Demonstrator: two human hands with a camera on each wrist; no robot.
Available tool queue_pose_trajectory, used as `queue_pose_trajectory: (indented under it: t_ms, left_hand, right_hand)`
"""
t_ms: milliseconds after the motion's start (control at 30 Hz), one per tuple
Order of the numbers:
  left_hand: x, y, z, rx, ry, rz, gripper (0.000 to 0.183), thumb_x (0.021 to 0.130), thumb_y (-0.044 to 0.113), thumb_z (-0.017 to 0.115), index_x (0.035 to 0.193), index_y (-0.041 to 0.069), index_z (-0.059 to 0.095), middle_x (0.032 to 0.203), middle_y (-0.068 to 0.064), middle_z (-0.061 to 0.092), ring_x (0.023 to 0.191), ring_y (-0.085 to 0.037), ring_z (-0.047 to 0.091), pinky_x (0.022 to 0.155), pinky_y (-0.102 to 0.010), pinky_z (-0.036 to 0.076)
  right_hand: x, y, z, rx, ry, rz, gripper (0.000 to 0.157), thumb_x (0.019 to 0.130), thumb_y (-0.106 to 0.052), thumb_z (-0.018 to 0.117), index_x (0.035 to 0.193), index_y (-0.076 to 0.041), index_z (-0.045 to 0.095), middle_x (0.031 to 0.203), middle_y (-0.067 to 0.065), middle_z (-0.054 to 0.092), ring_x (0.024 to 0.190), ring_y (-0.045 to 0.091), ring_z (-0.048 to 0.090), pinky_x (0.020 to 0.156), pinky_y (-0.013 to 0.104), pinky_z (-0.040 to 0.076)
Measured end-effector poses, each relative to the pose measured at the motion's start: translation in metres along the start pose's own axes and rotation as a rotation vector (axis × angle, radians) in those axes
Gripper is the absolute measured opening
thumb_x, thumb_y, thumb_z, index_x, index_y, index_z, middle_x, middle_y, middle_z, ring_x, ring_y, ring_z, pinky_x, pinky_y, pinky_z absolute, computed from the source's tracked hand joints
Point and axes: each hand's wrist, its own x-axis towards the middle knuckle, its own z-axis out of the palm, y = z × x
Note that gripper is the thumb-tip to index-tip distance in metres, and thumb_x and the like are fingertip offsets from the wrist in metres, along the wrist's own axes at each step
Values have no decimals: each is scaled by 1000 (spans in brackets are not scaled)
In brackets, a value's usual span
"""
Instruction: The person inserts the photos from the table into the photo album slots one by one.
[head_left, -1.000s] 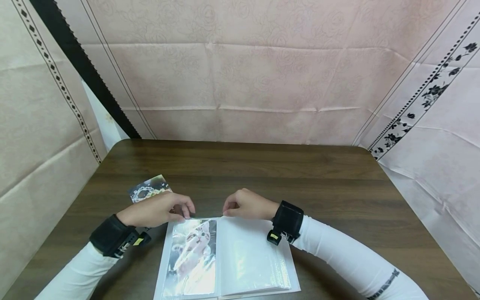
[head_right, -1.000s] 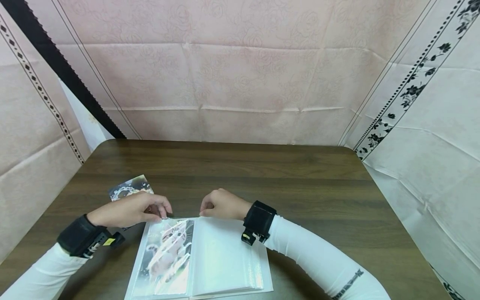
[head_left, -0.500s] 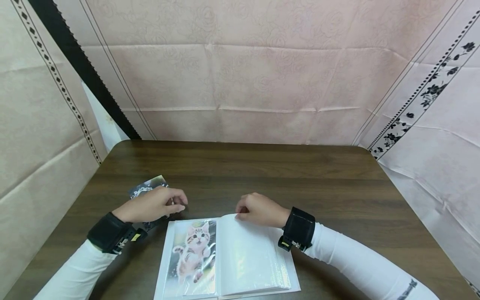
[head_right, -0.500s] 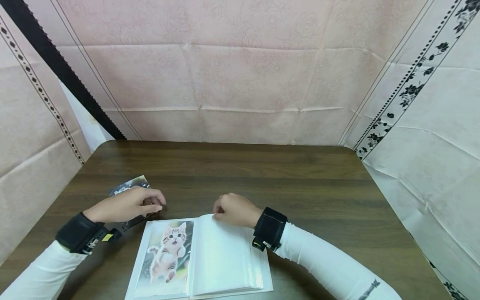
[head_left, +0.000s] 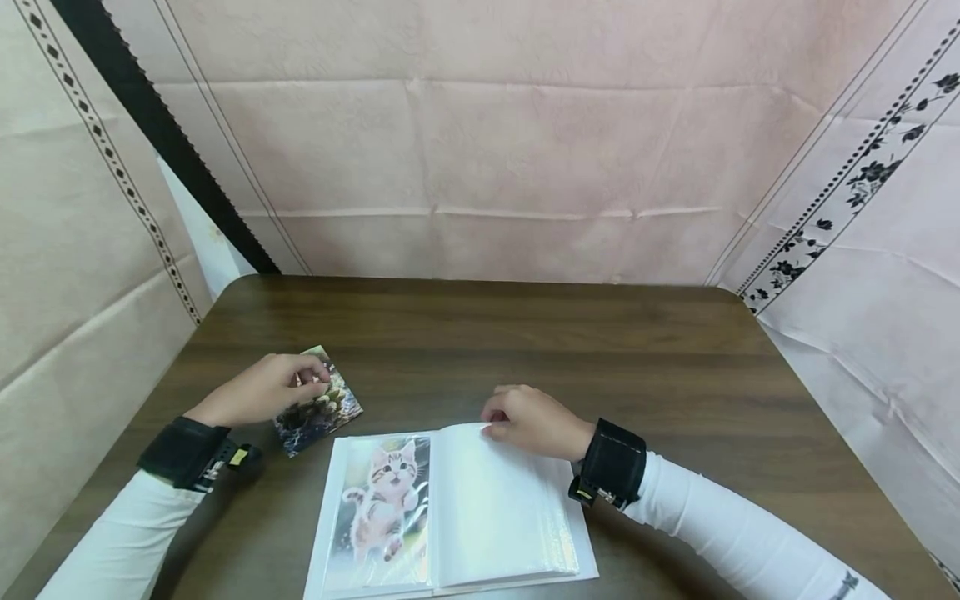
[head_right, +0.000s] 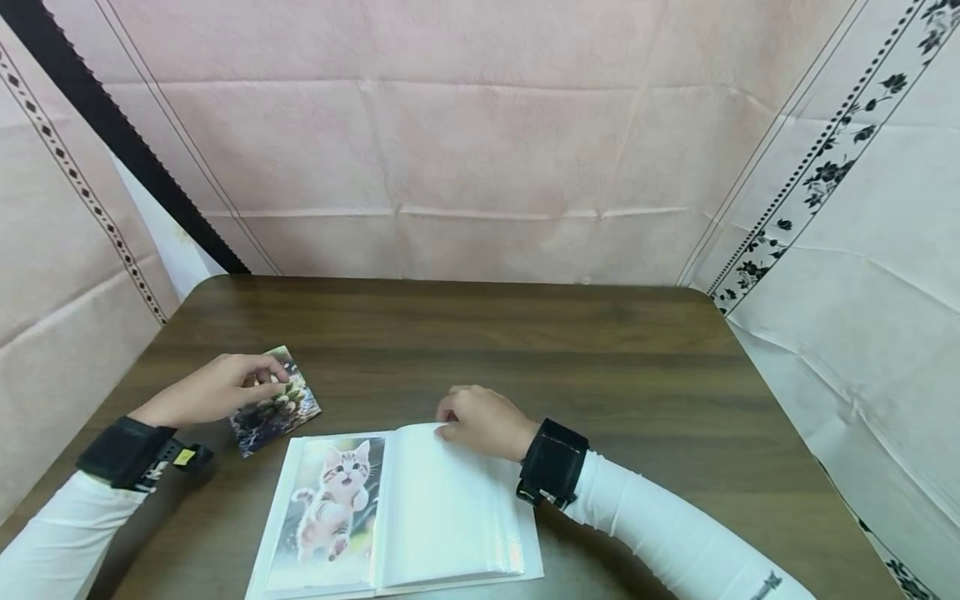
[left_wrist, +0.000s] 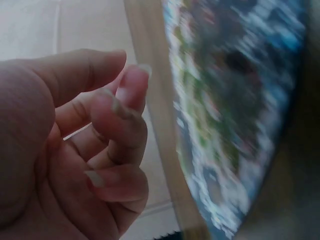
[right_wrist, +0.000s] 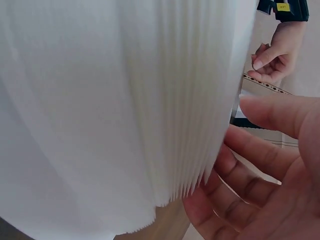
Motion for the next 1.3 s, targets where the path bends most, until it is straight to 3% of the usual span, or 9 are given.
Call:
queue_pose_trajectory:
  t_ms: [200,433,667,833,1067,1300]
  left_hand:
    - [-5,-17,-8,22,8,-55,23,93,22,61,109,5,64,84,-1,59,65,-12,49,54,-29,42]
    - [-4,-34,-20,85,52,-117,32,89,19,66,112,-2,61,89,-9,61,74,-18,55,62,-35,46]
    - [-5,-52,-18,114,55,-210,64,83,43,70,118,-8,55,104,-26,55,93,-34,54,74,-49,47]
    - [-4,-60,-14,94,39,-251,79,78,53,71,117,-12,51,110,-30,49,98,-37,49,80,-53,45]
    - [-1,-64,-14,78,23,-260,72,77,48,74,107,-12,49,105,-28,48,90,-34,47,77,-49,44]
    - [-1,-64,-13,42,9,-296,70,75,46,76,108,-5,42,89,-18,55,77,-25,51,66,-38,42]
  right_hand:
    - [-7,0,-2,-61,21,7,24,87,-26,69,102,-9,72,89,-2,57,76,11,51,67,23,46]
    - [-17,0,-3,-48,46,1,26,87,-28,69,105,-8,72,86,-4,51,72,11,48,62,23,45]
    - [-21,0,-1,-26,67,-1,26,88,-25,68,107,-7,71,90,-3,54,73,11,48,62,23,46]
    - [-23,-1,0,-23,68,10,29,88,-26,68,109,-7,70,95,-2,54,75,10,48,63,23,46]
    - [-24,0,3,-9,77,18,29,87,-25,69,111,-7,69,99,-1,54,79,9,50,67,23,46]
    - [-24,1,4,9,100,17,30,86,-24,70,111,-7,69,99,-1,53,82,10,51,68,23,46]
